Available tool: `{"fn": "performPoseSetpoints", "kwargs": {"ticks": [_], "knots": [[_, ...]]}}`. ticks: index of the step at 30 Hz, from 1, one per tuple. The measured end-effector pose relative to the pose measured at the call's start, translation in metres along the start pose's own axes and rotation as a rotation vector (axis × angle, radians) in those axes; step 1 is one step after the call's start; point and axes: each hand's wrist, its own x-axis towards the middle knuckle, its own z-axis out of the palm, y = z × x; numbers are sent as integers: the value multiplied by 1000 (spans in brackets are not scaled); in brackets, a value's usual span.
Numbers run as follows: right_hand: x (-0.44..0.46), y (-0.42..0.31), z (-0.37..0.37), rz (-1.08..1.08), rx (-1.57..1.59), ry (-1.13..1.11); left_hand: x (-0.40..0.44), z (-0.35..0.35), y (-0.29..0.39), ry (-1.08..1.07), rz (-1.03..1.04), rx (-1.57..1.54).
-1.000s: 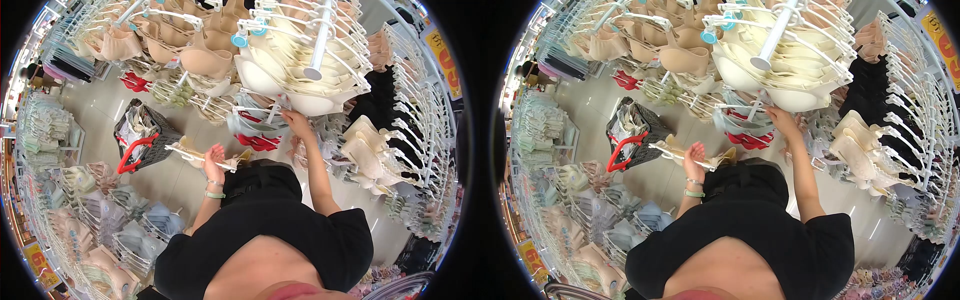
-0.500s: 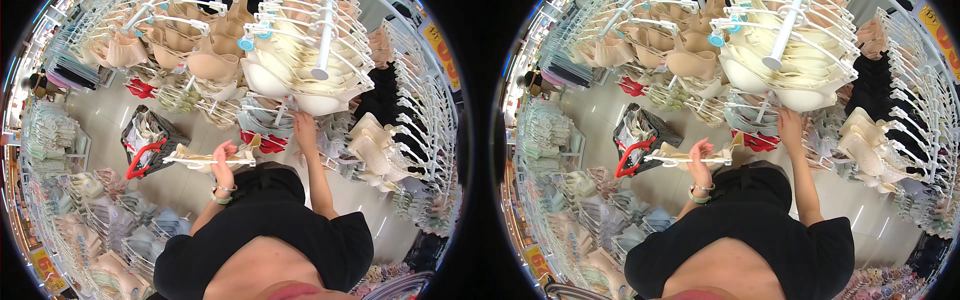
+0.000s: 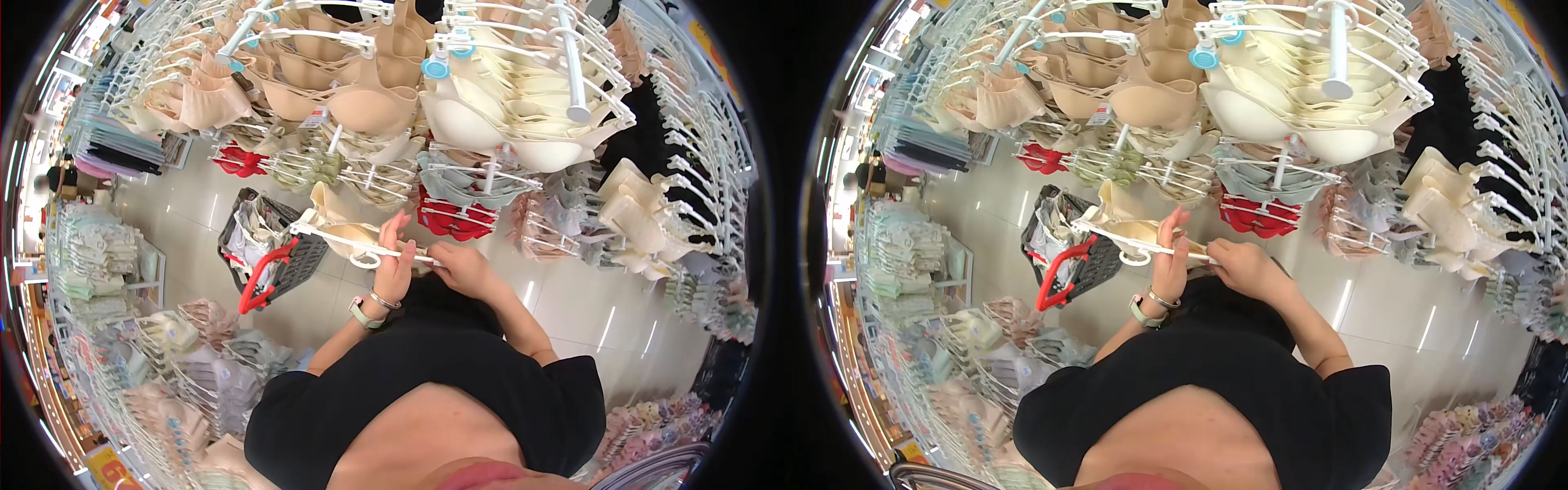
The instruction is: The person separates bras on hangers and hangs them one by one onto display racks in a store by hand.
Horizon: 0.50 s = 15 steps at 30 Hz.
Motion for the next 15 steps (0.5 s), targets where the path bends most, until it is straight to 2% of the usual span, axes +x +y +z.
{"fn": "performPoseSetpoints", "kwargs": {"ticks": [4, 6, 8, 10, 12, 13, 15], "knots": [[21, -19, 9, -90, -180, 28, -5, -56, -9, -152, 46, 24], [30, -31, 14, -130, -228, 140, -13, -90, -25, -102, 120, 14], [36, -48, 15, -98, -215, 103, -29, -129, -35, -23, -48, 48], [41, -68, 11, -66, -219, 70, -40, -162, -59, 261, -59, 42], [44, -89, 5, -71, -87, -61, -47, -197, -82, 527, -263, 38], [46, -99, 3, -69, -94, -66, -61, -237, -150, 447, -195, 407], [51, -112, -1, -212, 179, -59, -57, -260, -168, 542, -259, -46]]}}
